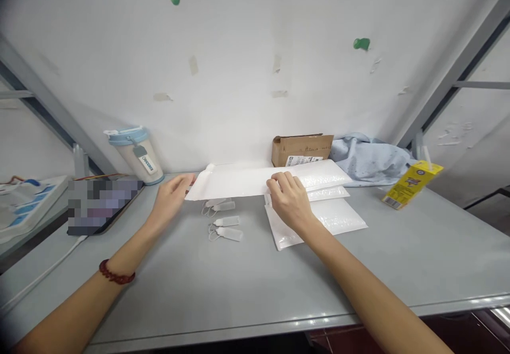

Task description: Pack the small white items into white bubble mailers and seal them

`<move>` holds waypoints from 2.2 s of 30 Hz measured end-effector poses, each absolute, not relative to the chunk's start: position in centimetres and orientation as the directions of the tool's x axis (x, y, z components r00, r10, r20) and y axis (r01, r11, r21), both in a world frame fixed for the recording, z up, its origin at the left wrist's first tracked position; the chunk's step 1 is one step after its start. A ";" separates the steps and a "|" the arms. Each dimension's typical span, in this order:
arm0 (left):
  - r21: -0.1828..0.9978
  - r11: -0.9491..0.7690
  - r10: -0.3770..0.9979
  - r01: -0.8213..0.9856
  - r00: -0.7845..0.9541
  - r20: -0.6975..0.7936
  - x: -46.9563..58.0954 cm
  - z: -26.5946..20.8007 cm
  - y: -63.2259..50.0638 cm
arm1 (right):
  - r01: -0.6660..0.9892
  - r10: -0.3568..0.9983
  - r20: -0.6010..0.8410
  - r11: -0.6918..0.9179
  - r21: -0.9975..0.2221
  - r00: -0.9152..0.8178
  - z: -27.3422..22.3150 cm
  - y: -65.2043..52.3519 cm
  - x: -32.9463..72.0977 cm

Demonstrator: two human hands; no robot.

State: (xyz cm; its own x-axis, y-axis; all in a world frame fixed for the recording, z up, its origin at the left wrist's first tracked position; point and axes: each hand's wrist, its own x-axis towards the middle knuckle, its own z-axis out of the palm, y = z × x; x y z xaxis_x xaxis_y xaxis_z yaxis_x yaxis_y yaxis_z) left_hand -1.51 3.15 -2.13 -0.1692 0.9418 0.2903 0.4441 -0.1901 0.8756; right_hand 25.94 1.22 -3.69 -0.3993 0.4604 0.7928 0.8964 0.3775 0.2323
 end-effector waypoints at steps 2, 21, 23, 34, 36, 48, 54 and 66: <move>0.965 -0.085 0.983 0.247 -0.135 0.121 -1.3 -2.0 3.0 | 0.889 0.449 0.796 0.395 0.231 -0.406 -3.8 1.2 25.9; 0.996 0.077 0.960 0.040 0.267 -0.085 1.1 -2.5 0.7 | 0.731 0.557 0.539 0.659 0.175 -0.632 -3.6 -1.6 23.5; 0.994 0.082 0.946 0.066 0.308 -0.098 1.4 -2.6 0.4 | 0.705 0.564 0.501 0.695 0.142 -0.657 -3.7 -1.9 23.3; 0.985 0.002 0.912 0.173 0.404 -0.073 2.3 -3.1 -0.5 | 0.639 0.566 0.456 0.770 0.007 -0.687 -3.5 -2.4 22.6; 0.979 -0.033 0.916 0.201 0.397 -0.050 2.5 -3.2 -0.6 | 0.631 0.553 0.471 0.776 0.011 -0.687 -3.6 -2.4 22.6; 0.910 -0.087 0.971 0.406 0.240 -0.014 2.6 -3.5 -0.5 | 0.593 0.496 0.538 0.805 0.008 -0.681 -3.7 -2.7 22.2; 0.875 -0.074 0.982 0.478 0.190 -0.020 2.4 -3.9 -0.2 | 0.577 0.483 0.530 0.817 0.014 -0.697 -3.7 -2.8 22.0; 0.922 -0.122 0.969 0.368 0.246 0.030 2.2 -3.5 0.0 | 0.641 0.532 0.505 0.766 0.056 -0.680 -3.7 -2.2 22.7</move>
State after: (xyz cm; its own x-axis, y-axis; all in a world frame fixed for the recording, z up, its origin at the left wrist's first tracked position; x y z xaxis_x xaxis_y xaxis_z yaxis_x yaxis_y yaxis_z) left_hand 2.15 0.04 -3.52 0.2456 0.9689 0.0302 0.3679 -0.1220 0.9218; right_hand 22.68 -2.20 -3.73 -0.6800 0.5320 0.5045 0.6406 0.7658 0.0560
